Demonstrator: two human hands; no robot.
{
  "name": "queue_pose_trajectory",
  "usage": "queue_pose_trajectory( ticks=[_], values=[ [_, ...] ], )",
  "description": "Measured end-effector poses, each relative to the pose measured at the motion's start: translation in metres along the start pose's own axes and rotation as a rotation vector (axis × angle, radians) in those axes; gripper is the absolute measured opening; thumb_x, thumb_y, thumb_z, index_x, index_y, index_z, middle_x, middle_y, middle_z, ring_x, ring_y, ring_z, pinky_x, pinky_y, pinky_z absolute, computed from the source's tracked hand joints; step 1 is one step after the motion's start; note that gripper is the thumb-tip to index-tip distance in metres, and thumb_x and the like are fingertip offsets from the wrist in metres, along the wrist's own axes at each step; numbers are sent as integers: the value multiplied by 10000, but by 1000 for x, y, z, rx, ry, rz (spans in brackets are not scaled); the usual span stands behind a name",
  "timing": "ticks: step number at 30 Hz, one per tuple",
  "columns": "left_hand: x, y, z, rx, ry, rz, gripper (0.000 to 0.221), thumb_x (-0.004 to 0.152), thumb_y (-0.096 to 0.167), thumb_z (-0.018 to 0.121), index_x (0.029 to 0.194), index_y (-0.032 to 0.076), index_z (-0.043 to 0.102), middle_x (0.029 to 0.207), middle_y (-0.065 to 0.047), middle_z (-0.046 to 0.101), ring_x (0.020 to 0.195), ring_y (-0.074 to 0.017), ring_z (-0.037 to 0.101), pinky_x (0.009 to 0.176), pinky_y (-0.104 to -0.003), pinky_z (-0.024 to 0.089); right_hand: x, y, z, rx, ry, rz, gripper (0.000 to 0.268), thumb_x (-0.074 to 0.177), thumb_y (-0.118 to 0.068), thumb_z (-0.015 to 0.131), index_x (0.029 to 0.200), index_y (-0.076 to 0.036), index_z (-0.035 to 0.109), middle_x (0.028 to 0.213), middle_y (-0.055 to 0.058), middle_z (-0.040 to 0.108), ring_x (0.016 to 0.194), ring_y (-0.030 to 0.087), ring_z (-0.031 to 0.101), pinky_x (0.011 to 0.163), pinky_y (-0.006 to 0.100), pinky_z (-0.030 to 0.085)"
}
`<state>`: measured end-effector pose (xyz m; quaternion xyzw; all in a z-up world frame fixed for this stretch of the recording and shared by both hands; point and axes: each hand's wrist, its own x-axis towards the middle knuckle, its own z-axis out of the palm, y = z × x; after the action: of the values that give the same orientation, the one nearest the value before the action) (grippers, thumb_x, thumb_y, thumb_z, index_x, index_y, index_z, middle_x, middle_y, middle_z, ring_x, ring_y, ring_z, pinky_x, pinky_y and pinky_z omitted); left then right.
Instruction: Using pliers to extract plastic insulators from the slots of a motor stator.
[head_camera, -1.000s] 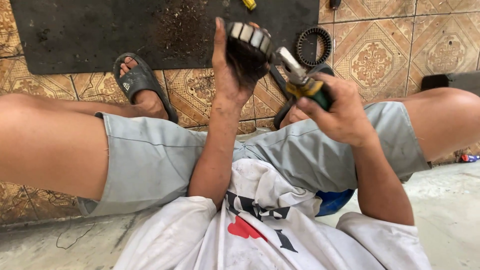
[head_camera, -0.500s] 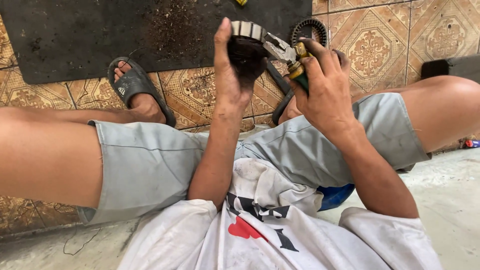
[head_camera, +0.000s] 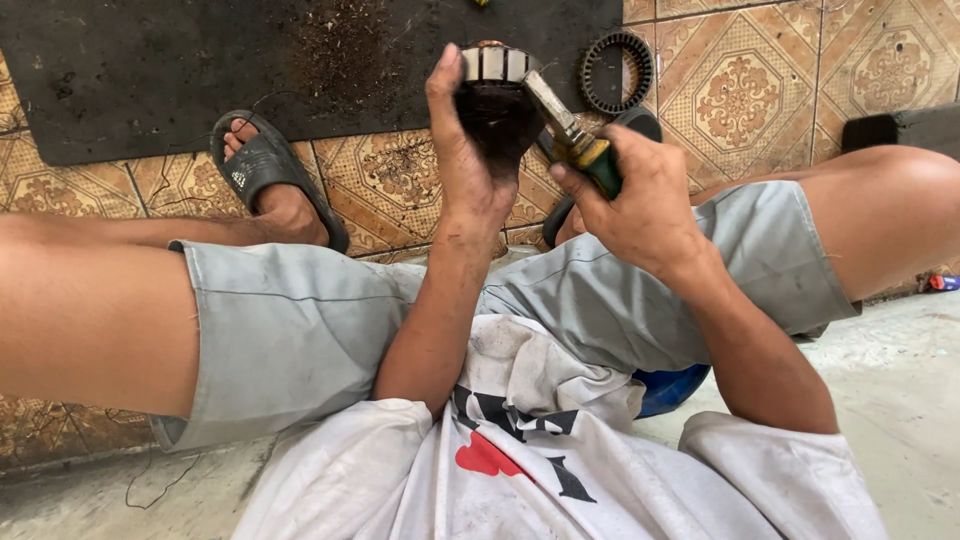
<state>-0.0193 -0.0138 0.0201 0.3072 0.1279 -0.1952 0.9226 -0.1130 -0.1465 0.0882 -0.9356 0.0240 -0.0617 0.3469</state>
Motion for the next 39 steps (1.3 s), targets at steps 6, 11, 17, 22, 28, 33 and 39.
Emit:
queue_pose_trajectory(
  ticks=[6,11,17,22,28,33,39],
  values=[
    [-2,-7,-4,-192,-52,15,464,928,488,644,1133,72,669,1053,-85,703,919,-160,643,785,-315,525,-1,-3,-5,232,-200,190,211,991,-157,712,846,-12,660,576,10,536,464,118,404,441,284,347],
    [0,-22,-13,-379,-58,65,491,1002,438,603,1220,0,641,1088,-116,730,917,-180,711,831,-298,611,0,-5,-9,499,-361,372,230,1035,-225,618,903,-38,593,666,31,636,529,106,551,491,238,453],
    [4,-34,-26,-445,-205,261,420,1097,385,498,1363,67,567,1341,-154,648,1171,-236,663,1049,-352,560,-7,-7,4,348,-246,326,276,1012,-232,685,849,-34,585,643,5,566,541,102,455,495,269,412],
    [11,-34,-39,-318,-254,307,457,1037,306,611,1439,97,547,1373,-144,622,1184,-235,625,1003,-370,591,-8,-12,0,349,-202,302,243,1015,-232,676,896,-29,616,654,8,572,543,107,458,505,272,414],
    [9,-32,-25,36,-538,338,628,922,330,715,1505,197,525,1439,-113,646,1265,-232,647,1111,-414,570,-7,1,-20,375,-57,191,179,1048,-153,640,1026,22,607,763,56,619,602,131,512,547,267,448],
    [17,-36,-32,471,-388,495,635,912,114,613,1519,256,489,1386,21,699,1233,-143,677,1144,-350,566,-5,-6,-29,390,-71,62,184,940,-11,680,1109,63,677,771,79,660,570,134,535,536,254,428],
    [18,-26,-38,446,-272,477,428,1110,293,605,1514,219,484,1333,-40,677,1171,-173,662,1037,-380,575,-6,-4,-17,248,-131,-50,143,907,-17,751,988,56,659,789,93,607,578,205,494,568,329,411]
  ],
)
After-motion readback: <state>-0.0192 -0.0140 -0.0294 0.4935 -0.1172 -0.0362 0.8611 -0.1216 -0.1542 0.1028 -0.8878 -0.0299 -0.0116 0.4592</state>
